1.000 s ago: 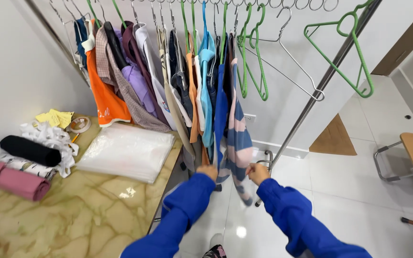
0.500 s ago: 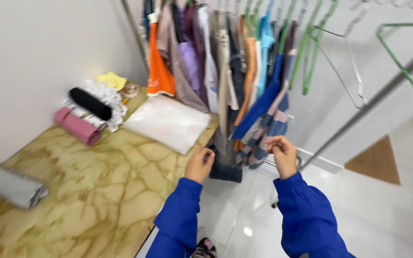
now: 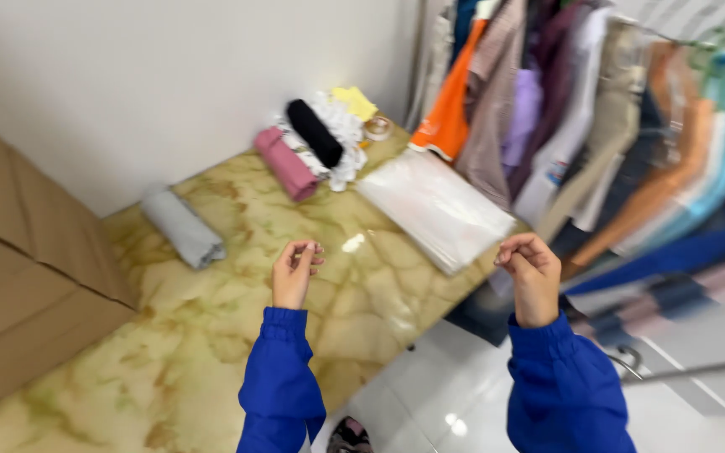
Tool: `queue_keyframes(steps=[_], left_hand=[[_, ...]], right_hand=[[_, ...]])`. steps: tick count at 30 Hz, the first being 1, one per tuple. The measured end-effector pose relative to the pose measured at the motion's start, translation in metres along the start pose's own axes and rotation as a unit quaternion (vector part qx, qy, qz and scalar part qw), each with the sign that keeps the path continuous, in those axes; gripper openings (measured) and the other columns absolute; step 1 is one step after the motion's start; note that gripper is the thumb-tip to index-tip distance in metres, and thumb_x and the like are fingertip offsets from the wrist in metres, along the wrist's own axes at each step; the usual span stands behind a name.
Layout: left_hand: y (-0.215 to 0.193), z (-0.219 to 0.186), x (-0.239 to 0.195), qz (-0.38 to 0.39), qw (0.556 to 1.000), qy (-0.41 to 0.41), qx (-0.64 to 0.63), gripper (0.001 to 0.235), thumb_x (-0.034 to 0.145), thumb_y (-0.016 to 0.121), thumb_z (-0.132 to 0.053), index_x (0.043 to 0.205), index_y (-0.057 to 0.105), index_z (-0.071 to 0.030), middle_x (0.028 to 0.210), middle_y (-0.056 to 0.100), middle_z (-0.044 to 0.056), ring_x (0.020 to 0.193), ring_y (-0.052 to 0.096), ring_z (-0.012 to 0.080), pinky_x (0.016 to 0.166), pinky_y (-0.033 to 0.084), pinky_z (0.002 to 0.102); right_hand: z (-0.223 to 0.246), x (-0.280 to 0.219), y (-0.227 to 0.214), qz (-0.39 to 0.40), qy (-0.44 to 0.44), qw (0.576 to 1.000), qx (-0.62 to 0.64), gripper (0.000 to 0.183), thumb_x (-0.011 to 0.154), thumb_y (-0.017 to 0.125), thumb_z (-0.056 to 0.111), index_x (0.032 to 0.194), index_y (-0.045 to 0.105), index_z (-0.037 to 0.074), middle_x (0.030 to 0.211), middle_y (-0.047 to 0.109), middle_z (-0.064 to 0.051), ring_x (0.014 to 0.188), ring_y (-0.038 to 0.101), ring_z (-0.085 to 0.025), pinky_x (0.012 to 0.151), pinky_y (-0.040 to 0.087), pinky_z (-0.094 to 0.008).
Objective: Hanging various garments onto a clothing rack using plastic hangers
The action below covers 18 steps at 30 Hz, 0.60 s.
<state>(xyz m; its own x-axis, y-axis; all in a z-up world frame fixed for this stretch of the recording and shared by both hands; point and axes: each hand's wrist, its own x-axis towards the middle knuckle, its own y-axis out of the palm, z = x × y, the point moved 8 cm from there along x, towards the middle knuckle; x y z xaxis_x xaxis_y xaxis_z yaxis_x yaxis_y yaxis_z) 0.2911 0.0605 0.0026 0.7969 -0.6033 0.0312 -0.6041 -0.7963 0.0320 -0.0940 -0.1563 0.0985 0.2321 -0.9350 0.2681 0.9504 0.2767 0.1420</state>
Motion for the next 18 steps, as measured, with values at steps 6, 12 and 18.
queue_keyframes(steps=[6,12,18], left_hand=[[-0.074,0.087,0.092,-0.012,0.998,-0.057,0.002,0.010,0.098,0.066,-0.023,0.101,0.072,-0.016,0.096,0.076,0.006,0.080,0.073,0.0167,0.065,0.057,0.026],[-0.106,0.142,0.158,-0.027,0.993,-0.113,0.004,0.009,0.095,0.069,-0.023,0.100,0.072,-0.016,0.094,0.075,0.005,0.078,0.074,0.0167,0.063,0.056,0.025],[-0.139,0.215,0.223,-0.031,0.991,-0.114,0.066,0.014,0.098,0.067,-0.022,0.107,0.068,-0.012,0.102,0.070,0.009,0.086,0.074,0.0200,0.073,0.058,0.031]], right_hand=[[-0.024,0.006,0.133,0.144,0.090,0.982,-0.088,0.031,0.082,0.050,-0.017,0.101,0.070,-0.002,0.077,0.064,-0.012,0.080,0.066,-0.019,0.078,0.059,-0.033],[-0.065,0.018,0.215,0.175,0.162,0.958,-0.157,0.021,0.086,0.062,-0.007,0.104,0.072,-0.002,0.091,0.067,-0.015,0.091,0.064,-0.021,0.085,0.057,-0.038],[-0.096,0.026,0.248,0.182,0.185,0.949,-0.181,0.017,0.087,0.068,-0.003,0.104,0.072,0.000,0.090,0.067,-0.011,0.091,0.064,-0.019,0.084,0.055,-0.037]])
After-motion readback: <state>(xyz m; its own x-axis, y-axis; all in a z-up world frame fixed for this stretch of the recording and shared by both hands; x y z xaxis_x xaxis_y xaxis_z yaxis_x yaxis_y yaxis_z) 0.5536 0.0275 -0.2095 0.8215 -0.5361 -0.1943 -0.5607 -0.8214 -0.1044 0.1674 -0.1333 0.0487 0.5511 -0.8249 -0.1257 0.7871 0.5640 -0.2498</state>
